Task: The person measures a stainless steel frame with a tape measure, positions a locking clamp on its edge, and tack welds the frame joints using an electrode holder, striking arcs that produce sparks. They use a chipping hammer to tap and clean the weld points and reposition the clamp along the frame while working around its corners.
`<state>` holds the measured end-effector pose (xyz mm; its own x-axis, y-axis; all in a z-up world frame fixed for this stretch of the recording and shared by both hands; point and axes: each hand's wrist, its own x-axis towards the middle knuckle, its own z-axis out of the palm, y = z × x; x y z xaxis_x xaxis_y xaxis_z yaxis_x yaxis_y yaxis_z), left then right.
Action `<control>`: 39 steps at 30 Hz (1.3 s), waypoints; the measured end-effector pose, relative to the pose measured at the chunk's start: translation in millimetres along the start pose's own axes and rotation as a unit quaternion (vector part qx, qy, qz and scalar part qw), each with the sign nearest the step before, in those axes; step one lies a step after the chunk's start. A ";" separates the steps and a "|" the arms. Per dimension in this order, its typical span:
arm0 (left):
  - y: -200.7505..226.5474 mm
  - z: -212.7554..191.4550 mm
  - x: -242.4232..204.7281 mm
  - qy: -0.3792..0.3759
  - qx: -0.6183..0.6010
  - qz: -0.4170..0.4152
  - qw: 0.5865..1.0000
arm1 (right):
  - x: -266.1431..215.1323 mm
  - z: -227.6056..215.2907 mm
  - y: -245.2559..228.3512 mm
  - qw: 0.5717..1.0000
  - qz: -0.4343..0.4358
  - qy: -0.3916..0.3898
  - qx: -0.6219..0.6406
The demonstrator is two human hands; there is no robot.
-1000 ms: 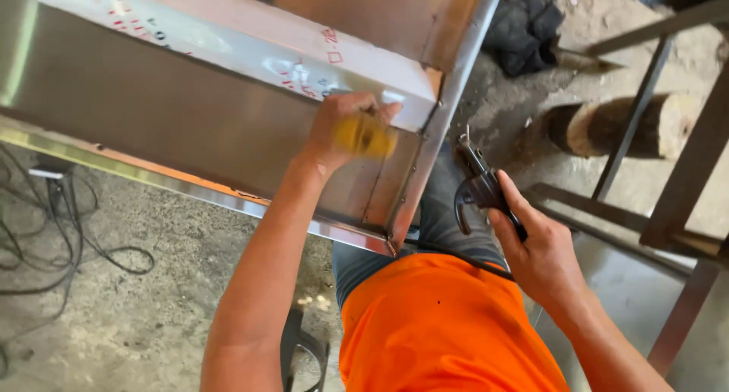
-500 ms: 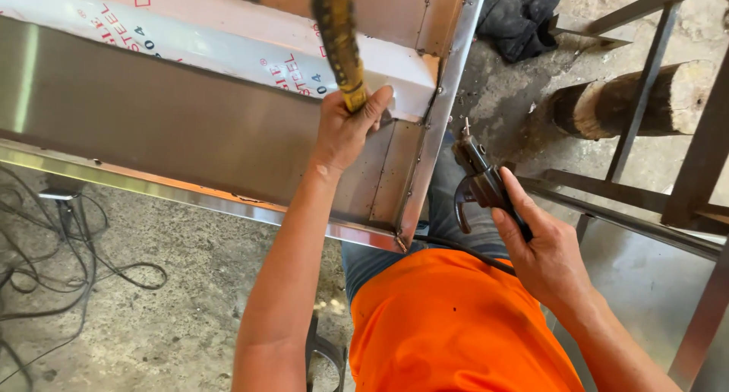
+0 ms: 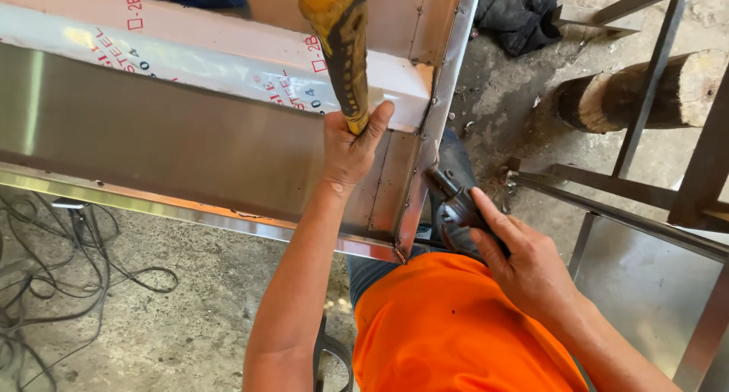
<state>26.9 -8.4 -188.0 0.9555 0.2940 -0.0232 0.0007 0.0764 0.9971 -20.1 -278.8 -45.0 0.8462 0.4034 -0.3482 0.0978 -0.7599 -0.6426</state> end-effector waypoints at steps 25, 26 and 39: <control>-0.8 13.2 3.8 -0.005 0.292 0.174 0.941 | 44.9 10.1 -25.5 0.975 -0.020 -0.120 -0.184; 1.6 13.2 5.6 0.001 0.292 0.174 0.941 | 45.8 11.8 -26.5 0.974 -0.024 -0.122 -0.188; 5.3 12.5 11.0 -0.001 0.238 0.189 0.953 | 53.0 14.3 -58.1 0.950 -0.003 -0.147 -0.276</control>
<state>41.1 -16.7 -182.0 0.9148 0.2122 0.3438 -0.2105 -0.4758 0.8540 11.6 -206.0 -35.8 0.6690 0.4726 -0.5737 0.4310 -0.8755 -0.2186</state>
